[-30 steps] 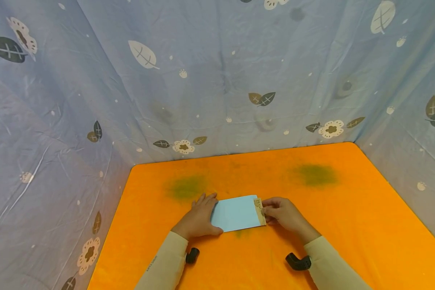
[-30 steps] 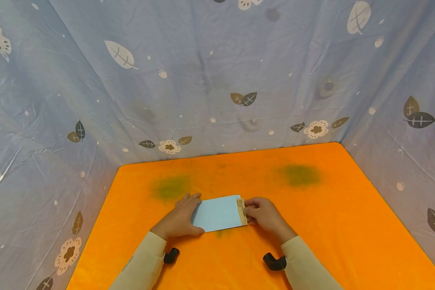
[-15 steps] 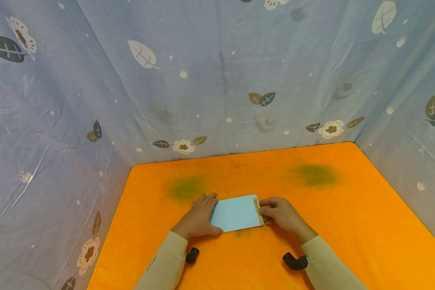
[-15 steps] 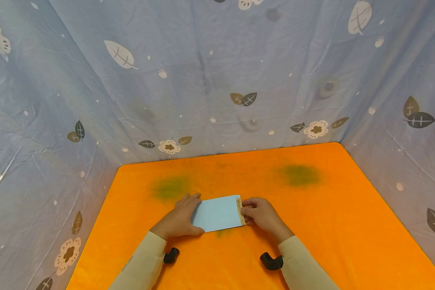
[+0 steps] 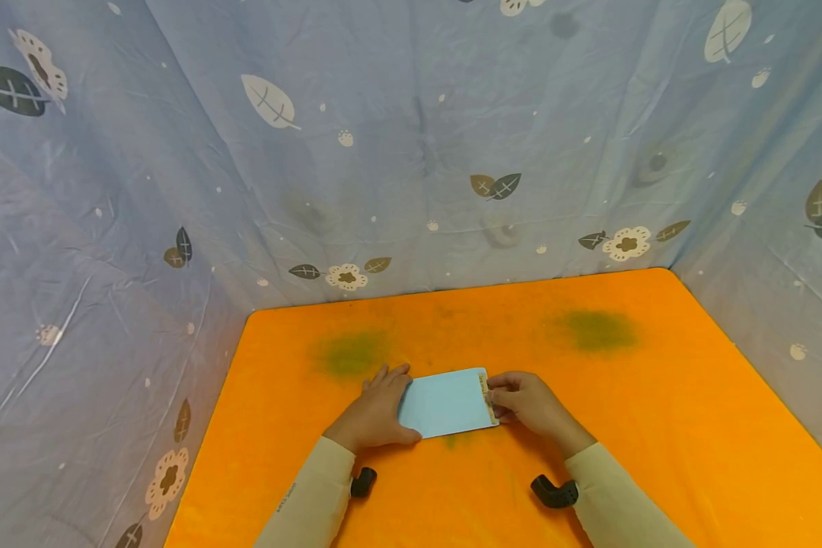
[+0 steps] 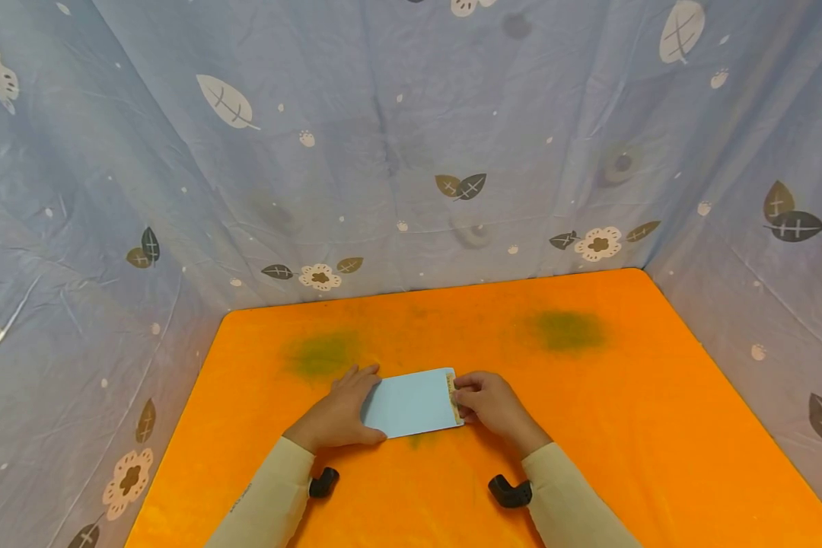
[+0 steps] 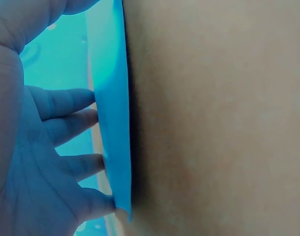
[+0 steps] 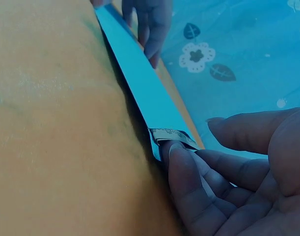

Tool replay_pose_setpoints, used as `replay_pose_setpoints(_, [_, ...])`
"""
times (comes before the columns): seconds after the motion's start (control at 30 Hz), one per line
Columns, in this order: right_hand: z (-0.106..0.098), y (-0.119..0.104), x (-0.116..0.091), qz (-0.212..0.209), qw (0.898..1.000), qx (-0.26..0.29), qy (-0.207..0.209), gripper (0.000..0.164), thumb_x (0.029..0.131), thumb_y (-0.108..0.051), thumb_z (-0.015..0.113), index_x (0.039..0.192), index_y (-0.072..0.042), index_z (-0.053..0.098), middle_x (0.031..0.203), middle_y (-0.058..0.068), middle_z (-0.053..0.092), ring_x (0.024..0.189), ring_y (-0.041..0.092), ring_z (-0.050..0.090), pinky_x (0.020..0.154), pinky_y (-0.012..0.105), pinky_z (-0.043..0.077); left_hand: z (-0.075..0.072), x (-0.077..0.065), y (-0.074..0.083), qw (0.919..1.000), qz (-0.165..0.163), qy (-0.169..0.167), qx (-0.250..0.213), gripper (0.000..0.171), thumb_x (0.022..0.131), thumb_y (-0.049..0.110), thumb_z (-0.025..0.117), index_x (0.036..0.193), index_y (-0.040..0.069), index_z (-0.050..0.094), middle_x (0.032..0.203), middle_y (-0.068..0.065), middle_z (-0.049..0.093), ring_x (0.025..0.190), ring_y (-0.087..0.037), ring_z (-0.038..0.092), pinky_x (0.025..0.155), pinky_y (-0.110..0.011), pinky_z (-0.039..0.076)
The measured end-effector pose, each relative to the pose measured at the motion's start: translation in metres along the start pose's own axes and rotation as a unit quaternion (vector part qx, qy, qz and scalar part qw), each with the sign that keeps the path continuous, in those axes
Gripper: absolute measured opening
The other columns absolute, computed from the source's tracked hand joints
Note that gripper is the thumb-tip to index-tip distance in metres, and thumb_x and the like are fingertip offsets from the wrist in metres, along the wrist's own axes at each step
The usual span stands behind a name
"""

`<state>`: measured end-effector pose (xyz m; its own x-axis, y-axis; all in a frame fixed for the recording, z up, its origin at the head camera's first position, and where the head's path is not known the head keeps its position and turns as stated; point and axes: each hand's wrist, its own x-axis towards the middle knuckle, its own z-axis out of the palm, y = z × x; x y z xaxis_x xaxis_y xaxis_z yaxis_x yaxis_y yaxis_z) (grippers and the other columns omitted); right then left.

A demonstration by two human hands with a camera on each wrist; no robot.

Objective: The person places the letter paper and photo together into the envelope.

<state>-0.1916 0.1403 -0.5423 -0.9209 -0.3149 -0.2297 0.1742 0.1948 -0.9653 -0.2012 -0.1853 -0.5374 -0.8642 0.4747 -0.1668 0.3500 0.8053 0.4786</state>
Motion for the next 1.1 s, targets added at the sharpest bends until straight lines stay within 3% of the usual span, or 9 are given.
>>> replay_pose_setpoints(0.33, [0.004,-0.001,0.002,0.0,1.0,-0.002,-0.004,0.041,0.11,-0.01,0.066,0.141,0.016,0.06,0.107,0.017,0.07,0.086,0.031,0.07,0.077,0.039,0.064,0.001,0.0,0.001,1.0,-0.002,-0.002,0.004,0.103,0.082,0.051,0.089,0.164,0.005,0.046,0.178,-0.009,0.026,0.163,-0.044,0.012,0.124,-0.072,0.015])
replay_pose_setpoints(0.73, [0.011,-0.003,0.004,0.031,0.999,-0.014,0.037,0.036,0.107,-0.011,0.07,0.135,0.012,0.066,0.106,0.014,0.071,0.08,0.027,0.066,0.075,0.039,0.063,0.002,0.004,0.0,0.9999,0.01,-0.004,0.006,0.103,0.083,0.053,0.089,0.164,0.005,0.046,0.178,-0.01,0.026,0.163,-0.045,0.014,0.123,-0.074,0.016])
replay_pose_setpoints(0.93, [0.001,-0.002,0.0,0.02,0.999,-0.023,0.039,0.036,0.11,-0.014,0.067,0.137,0.009,0.067,0.11,0.014,0.072,0.088,0.029,0.069,0.079,0.041,0.062,0.001,0.006,-0.003,0.9996,0.013,-0.012,0.023,0.102,0.085,0.058,0.087,0.165,0.008,0.047,0.178,-0.006,0.025,0.163,-0.042,0.014,0.125,-0.07,0.018])
replay_pose_setpoints(1.1, [-0.015,-0.007,-0.006,-0.005,0.994,-0.082,0.068,0.045,0.111,-0.028,0.067,0.142,0.004,0.066,0.119,0.013,0.074,0.1,0.03,0.07,0.083,0.042,0.06,-0.006,0.004,-0.006,0.9993,0.012,-0.016,0.032,0.098,0.09,0.061,0.083,0.164,0.007,0.048,0.178,-0.01,0.025,0.164,-0.038,0.016,0.127,-0.062,0.022])
